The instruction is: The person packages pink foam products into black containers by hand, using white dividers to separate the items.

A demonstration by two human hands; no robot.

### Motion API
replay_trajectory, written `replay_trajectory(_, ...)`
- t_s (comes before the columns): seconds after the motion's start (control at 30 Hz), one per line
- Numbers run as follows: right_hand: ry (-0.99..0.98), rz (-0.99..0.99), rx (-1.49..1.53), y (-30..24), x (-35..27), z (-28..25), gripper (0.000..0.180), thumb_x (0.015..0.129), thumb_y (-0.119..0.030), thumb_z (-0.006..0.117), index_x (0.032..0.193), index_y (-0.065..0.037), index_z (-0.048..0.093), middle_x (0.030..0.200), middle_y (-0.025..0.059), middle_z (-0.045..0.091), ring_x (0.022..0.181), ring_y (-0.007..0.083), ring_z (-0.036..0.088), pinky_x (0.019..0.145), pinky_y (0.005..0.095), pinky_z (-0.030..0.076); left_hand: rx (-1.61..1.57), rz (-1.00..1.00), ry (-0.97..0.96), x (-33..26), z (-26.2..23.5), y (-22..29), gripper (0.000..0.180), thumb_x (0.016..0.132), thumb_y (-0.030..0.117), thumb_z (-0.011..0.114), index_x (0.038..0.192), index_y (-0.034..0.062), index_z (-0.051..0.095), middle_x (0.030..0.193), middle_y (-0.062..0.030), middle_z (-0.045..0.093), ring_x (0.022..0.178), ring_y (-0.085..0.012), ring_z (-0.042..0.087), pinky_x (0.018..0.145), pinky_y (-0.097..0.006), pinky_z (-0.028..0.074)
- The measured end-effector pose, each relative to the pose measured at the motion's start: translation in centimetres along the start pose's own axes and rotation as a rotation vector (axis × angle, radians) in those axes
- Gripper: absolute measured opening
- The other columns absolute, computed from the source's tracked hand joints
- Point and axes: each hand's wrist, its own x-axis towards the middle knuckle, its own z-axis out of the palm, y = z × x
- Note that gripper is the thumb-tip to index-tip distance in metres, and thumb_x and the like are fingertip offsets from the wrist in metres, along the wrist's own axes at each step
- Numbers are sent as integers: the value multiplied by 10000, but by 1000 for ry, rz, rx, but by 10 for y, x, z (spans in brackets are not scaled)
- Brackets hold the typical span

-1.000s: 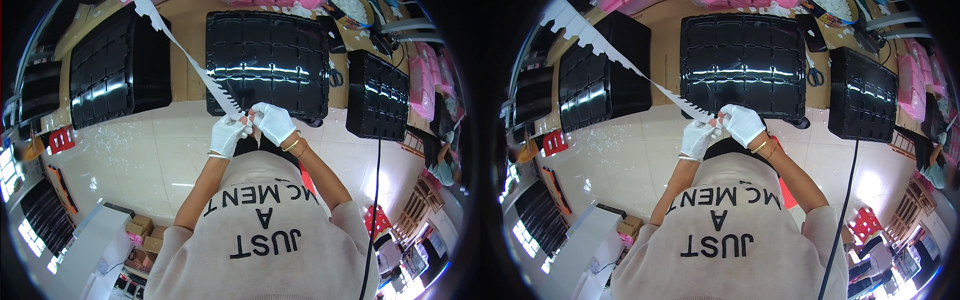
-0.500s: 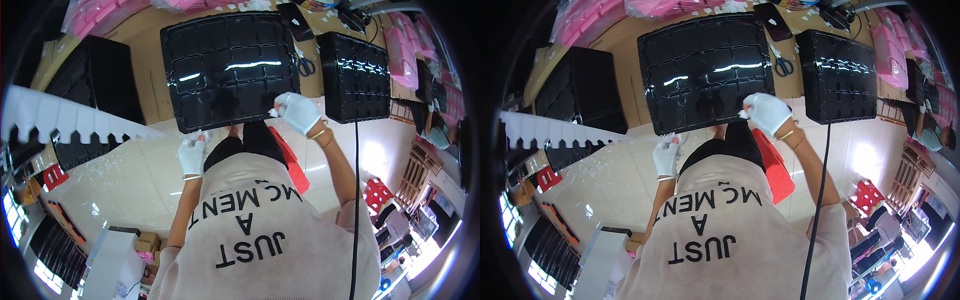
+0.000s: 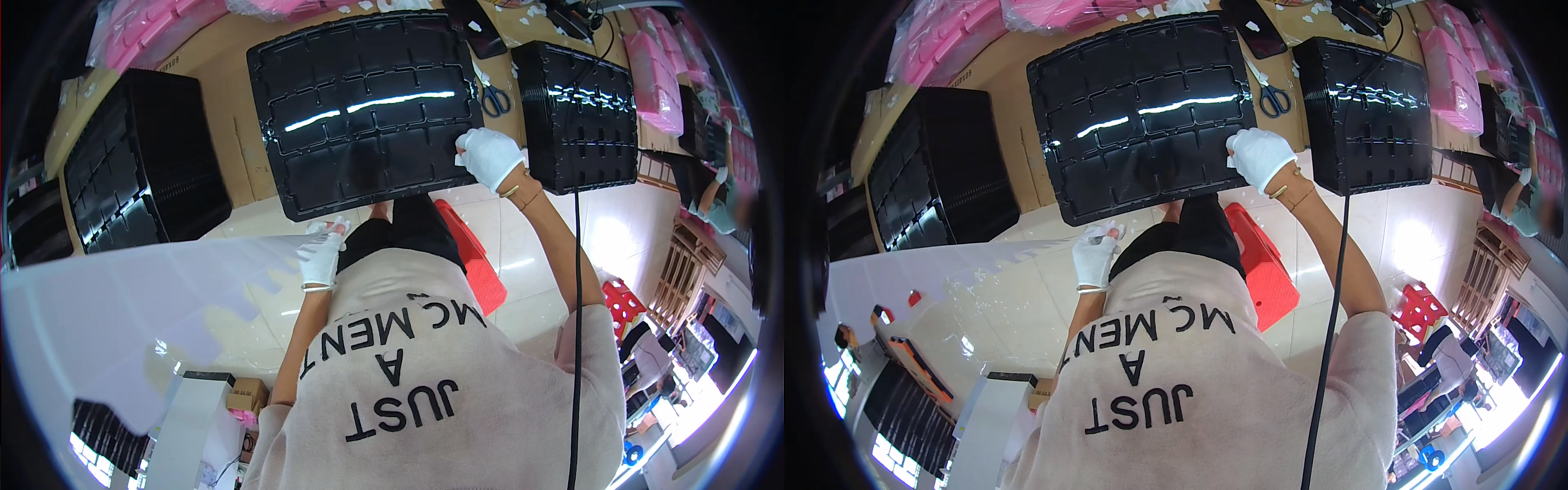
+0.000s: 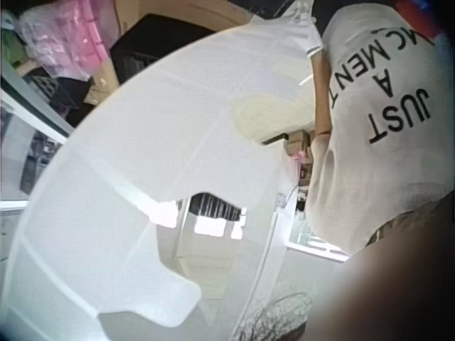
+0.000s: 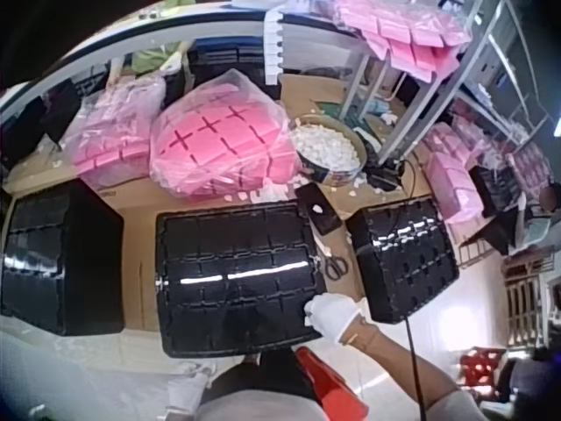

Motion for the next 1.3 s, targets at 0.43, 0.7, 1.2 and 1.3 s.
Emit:
replay_trajectory(0.43,285,-133,439,-79,-60,14,86,802,-177,683,802,-93,663,793,93,626,803,309,623,725,406,511,-150,48,-80,8,7,21,152,872,124,742,956,8,690,815,-29,682,630,-70,593,538,-209,429)
replay_trajectory(0.7,206,-85,830,-132,-64,11,88,908,-169,651,924,-83,657,801,126,656,724,329,644,656,374,516,-337,41,-309,-23,14,59,284,868,84,727,1103,-65,674,875,-109,723,677,-124,652,549,-211,464)
replay_trajectory(1.2,185,-100,830,-136,-41,-8,179,912,-216,631,929,-48,691,822,148,669,752,342,660,693,392,542,-440,1,-298,-38,21,79,246,908,80,703,1110,-54,660,910,-107,716,722,-156,695,592,-245,560)
replay_trajectory(1.3,210,-107,770,-138,-34,-7,169,900,-219,657,947,-65,705,844,141,675,767,328,666,679,372,529,-392,-32,-254,-37,19,92,219,949,153,665,1062,-34,674,833,-92,711,624,-133,668,527,-227,513)
